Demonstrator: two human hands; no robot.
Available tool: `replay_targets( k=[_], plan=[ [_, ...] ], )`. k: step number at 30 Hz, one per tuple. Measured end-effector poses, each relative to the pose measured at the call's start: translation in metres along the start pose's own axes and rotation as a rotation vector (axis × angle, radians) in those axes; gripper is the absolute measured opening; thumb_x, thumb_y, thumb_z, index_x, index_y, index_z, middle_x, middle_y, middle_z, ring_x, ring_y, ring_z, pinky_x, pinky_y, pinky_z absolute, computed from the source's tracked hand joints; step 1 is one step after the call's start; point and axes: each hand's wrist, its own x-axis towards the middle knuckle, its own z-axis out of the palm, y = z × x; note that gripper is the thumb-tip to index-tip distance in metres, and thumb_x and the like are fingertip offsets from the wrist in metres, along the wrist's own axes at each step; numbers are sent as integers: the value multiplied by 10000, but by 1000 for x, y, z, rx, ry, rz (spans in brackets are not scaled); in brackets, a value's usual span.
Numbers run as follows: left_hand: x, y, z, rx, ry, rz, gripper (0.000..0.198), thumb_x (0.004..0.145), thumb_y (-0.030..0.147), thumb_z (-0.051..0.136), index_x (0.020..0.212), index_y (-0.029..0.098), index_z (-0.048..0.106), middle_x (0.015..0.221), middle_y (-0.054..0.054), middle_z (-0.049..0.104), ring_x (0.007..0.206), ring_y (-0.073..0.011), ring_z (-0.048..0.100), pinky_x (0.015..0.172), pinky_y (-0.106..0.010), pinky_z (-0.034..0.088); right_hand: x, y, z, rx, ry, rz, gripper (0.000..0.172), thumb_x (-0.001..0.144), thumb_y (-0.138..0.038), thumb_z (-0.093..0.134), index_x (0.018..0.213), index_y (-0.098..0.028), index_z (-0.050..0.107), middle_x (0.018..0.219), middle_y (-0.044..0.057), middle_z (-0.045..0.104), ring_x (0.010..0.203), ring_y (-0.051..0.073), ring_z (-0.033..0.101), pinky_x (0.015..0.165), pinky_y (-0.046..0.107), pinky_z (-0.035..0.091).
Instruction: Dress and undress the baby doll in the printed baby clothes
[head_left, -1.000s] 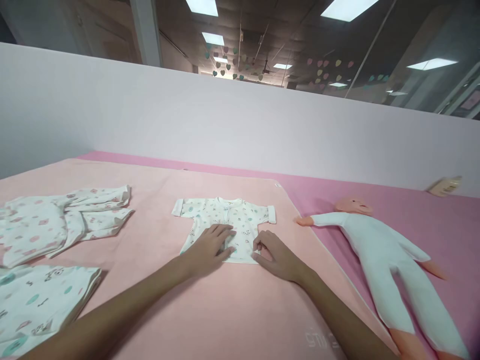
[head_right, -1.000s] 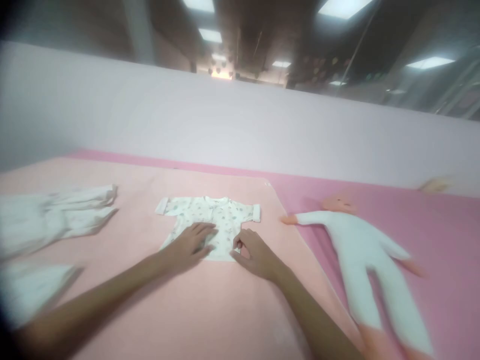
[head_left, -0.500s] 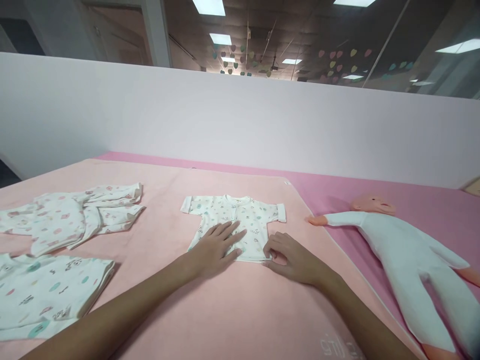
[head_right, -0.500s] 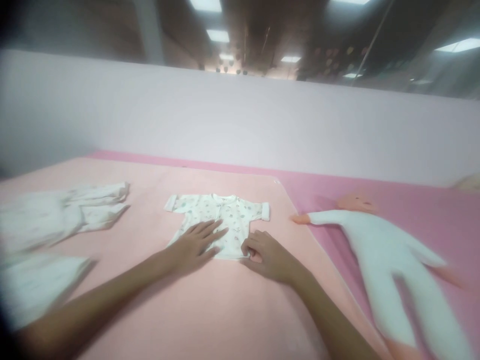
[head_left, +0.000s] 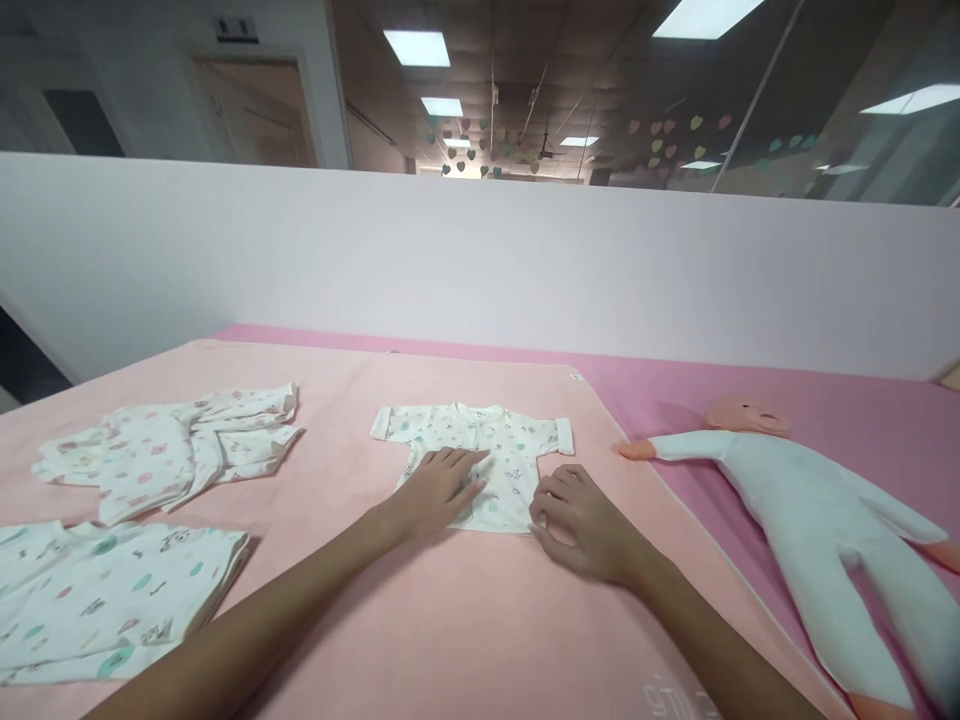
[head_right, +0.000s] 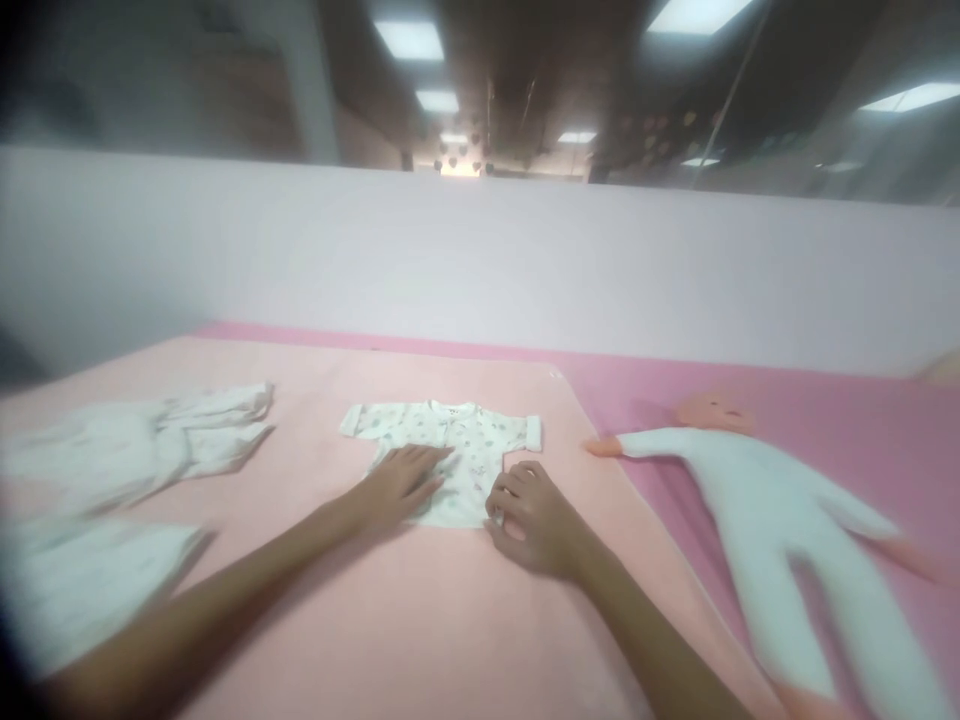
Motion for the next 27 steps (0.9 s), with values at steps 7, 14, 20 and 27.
replay_targets(
  k=[7, 14, 20, 27],
  plan=[
    [88, -19, 8, 60, 136, -204, 360, 1016, 440, 522, 1274, 216, 635, 1342, -128, 684, 1289, -320, 593, 1113, -486, 454, 13, -15, 32, 16, 30, 135, 157, 1017, -331, 634, 1151, -252, 619, 1117, 67, 687, 975, 250, 612, 908, 418, 453],
    [143, -40, 9, -40, -111, -468, 372, 806, 567, 730, 811, 209, 626, 1039, -96, 724, 1203, -369, 608, 1005, -467, 468, 27, -17, 30, -36, -106, 157, 396, 1002, -625, 622, 978, -234, 564, 993, 43, 665, 886, 237, 591, 882, 401, 453],
    [149, -43, -2, -242, -159, -478, 471, 811, 680, 676, 768, 219, 590, 814, -35, 666, 884, -253, 635, 766, -331, 484, 63, -33, 48, -310, -222, 127, 433, 1057, -589, 500, 946, -186, 613, 855, 83, 686, 758, 257, 614, 837, 418, 444],
    [147, -38, -7, -359, -135, -517, 560, 685, 743, 772, 732, 216, 588, 712, -12, 609, 788, -227, 611, 678, -298, 457, 60, -37, 50, -318, -170, 48, 129, 973, -167, 507, 872, -194, 583, 804, 35, 667, 729, 193, 581, 750, 337, 388]
  ],
)
